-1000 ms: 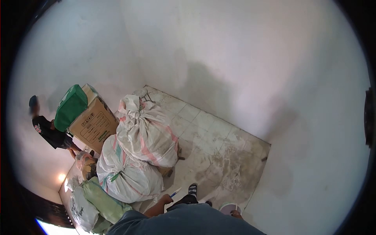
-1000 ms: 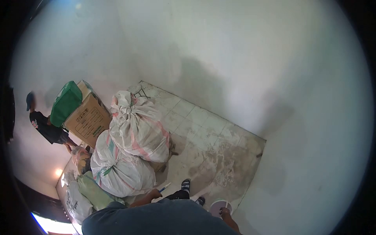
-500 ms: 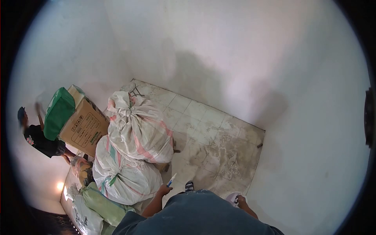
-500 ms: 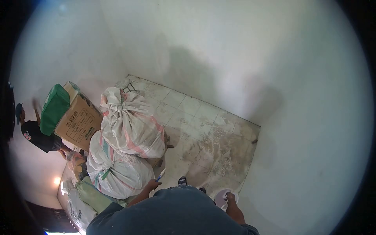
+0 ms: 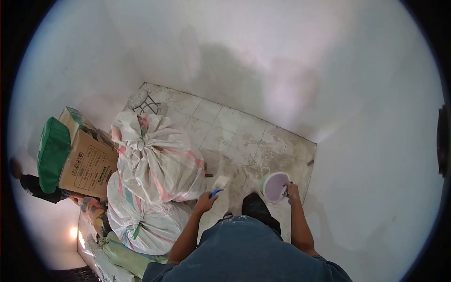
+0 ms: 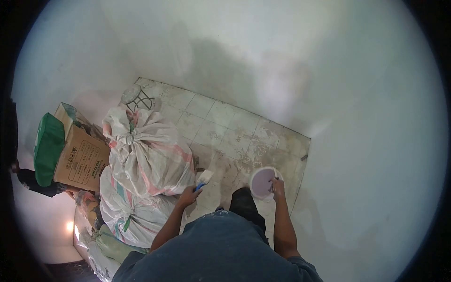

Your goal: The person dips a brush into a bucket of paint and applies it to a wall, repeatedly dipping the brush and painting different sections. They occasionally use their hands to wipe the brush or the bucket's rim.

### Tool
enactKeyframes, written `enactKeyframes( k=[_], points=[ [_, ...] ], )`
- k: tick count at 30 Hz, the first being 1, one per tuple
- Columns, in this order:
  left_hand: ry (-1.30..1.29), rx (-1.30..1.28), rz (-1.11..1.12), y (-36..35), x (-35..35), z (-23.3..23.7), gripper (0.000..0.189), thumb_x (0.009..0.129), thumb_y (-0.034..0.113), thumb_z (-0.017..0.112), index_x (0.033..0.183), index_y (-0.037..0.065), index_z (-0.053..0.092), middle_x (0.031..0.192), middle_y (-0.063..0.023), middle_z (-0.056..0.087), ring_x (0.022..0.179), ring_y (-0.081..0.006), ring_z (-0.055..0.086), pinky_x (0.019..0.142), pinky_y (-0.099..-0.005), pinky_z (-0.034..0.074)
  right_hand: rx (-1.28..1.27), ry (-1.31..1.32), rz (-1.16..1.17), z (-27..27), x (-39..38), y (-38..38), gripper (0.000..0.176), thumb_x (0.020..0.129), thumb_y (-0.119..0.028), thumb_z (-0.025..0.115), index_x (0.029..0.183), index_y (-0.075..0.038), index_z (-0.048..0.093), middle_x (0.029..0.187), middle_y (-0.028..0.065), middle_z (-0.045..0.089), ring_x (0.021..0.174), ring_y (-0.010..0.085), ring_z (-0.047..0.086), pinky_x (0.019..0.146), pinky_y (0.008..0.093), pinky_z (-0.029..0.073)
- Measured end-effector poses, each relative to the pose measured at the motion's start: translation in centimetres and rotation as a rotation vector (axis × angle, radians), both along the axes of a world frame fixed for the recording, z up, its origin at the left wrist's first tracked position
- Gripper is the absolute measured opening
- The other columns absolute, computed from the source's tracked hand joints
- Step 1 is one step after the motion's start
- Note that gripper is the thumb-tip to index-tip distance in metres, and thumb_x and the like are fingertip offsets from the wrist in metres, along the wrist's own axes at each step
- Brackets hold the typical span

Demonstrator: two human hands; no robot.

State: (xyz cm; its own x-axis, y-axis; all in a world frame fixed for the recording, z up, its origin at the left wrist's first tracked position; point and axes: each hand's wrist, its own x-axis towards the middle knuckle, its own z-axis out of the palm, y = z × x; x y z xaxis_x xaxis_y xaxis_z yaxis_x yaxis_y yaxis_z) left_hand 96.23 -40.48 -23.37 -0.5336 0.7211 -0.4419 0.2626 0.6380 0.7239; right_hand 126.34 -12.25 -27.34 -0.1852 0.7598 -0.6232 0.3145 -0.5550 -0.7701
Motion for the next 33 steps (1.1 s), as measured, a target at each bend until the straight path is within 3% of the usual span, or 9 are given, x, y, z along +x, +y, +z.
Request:
enactKeyframes(
  k=[4,8,11,14,18,20,24,28,33],
  points=[
    [0.053,0.085,-0.073,7.9,-4.8,2.1,0.039,0.081,0.035,0.060,0.083,-0.004,0.060,0.065,-0.0150,0.058,0.058,-0.0237,0.055,0.058,-0.0376,0.041,0.023,0.250,0.085,7.2,-8.1,6.8,0.020,0.081,-0.021,0.058,0.070,-0.006,0.051,0.053,-0.0026,0.035,0.041,0.0102,0.037,0.043,0.0272,0.040],
    [0.084,0.088,-0.104,14.7,-9.6,3.5,0.039,0.081,0.034,0.060,0.089,-0.004,0.062,0.069,-0.0157,0.059,0.066,-0.0250,0.056,0.062,-0.0363,0.042,-0.081,0.412,0.200,10.1,-15.7,14.5,0.020,0.081,-0.021,0.059,0.072,-0.006,0.050,0.055,-0.0042,0.035,0.043,0.0076,0.037,0.044,0.0262,0.038],
    [0.056,-0.050,0.025,18.9,-12.6,4.2,0.040,0.082,0.033,0.059,0.090,-0.006,0.062,0.074,-0.0225,0.061,0.069,-0.0326,0.059,0.066,-0.0400,0.044,-0.177,0.479,0.276,13.2,-21.6,18.9,0.019,0.081,-0.021,0.060,0.073,-0.007,0.049,0.057,-0.0050,0.035,0.045,0.0081,0.038,0.049,0.0279,0.041],
    [0.027,0.046,0.115,22.1,-15.8,3.8,0.038,0.082,0.030,0.058,0.092,-0.006,0.062,0.073,-0.0225,0.061,0.067,-0.0289,0.060,0.066,-0.0379,0.045,-0.216,0.493,0.427,16.7,-27.5,23.0,0.019,0.081,-0.019,0.060,0.071,-0.010,0.046,0.058,-0.0058,0.035,0.047,0.0079,0.038,0.055,0.0301,0.043],
    [-0.112,0.101,0.250,26.0,-19.9,11.0,0.034,0.081,0.026,0.058,0.094,-0.005,0.062,0.074,-0.0226,0.060,0.063,-0.0246,0.059,0.064,-0.0365,0.046,-0.279,0.533,0.522,20.0,-34.5,27.9,0.019,0.082,-0.019,0.058,0.072,-0.011,0.046,0.058,-0.0064,0.035,0.050,0.0075,0.038,0.058,0.0314,0.043],
    [0.160,0.135,0.045,27.8,-23.5,14.8,0.031,0.079,0.022,0.059,0.097,-0.003,0.063,0.072,-0.0215,0.059,0.060,-0.0207,0.058,0.063,-0.0354,0.046,-0.359,0.574,0.573,22.4,-38.0,30.0,0.016,0.085,-0.020,0.055,0.074,-0.011,0.047,0.059,-0.0070,0.034,0.051,0.0072,0.038,0.057,0.0295,0.041],
    [0.369,0.184,-0.161,33.1,-30.0,25.4,0.026,0.076,0.021,0.062,0.097,0.006,0.066,0.070,-0.0187,0.059,0.066,-0.0309,0.060,0.063,-0.0382,0.046,-0.390,0.605,0.715,28.3,-44.8,33.2,0.023,0.092,-0.029,0.045,0.077,-0.012,0.044,0.059,-0.0069,0.030,0.051,0.0077,0.032,0.054,0.0264,0.037],
    [0.633,0.186,-0.357,38.7,-36.1,30.7,0.022,0.076,0.020,0.063,0.095,0.009,0.067,0.073,-0.0161,0.061,0.070,-0.0345,0.059,0.065,-0.0391,0.047,-0.495,0.676,0.776,32.1,-51.6,35.3,0.028,0.094,-0.034,0.040,0.078,-0.011,0.044,0.060,-0.0063,0.029,0.052,0.0080,0.030,0.052,0.0261,0.032],
    [0.865,0.028,-0.544,45.8,-42.8,35.2,0.015,0.076,0.014,0.062,0.089,0.009,0.068,0.074,-0.0082,0.062,0.073,-0.0264,0.062,0.065,-0.0378,0.048,-0.445,0.718,0.808,37.0,-60.0,36.8,0.031,0.094,-0.037,0.039,0.079,-0.010,0.044,0.060,-0.0058,0.028,0.053,0.0077,0.028,0.051,0.0245,0.029]
  ],
)
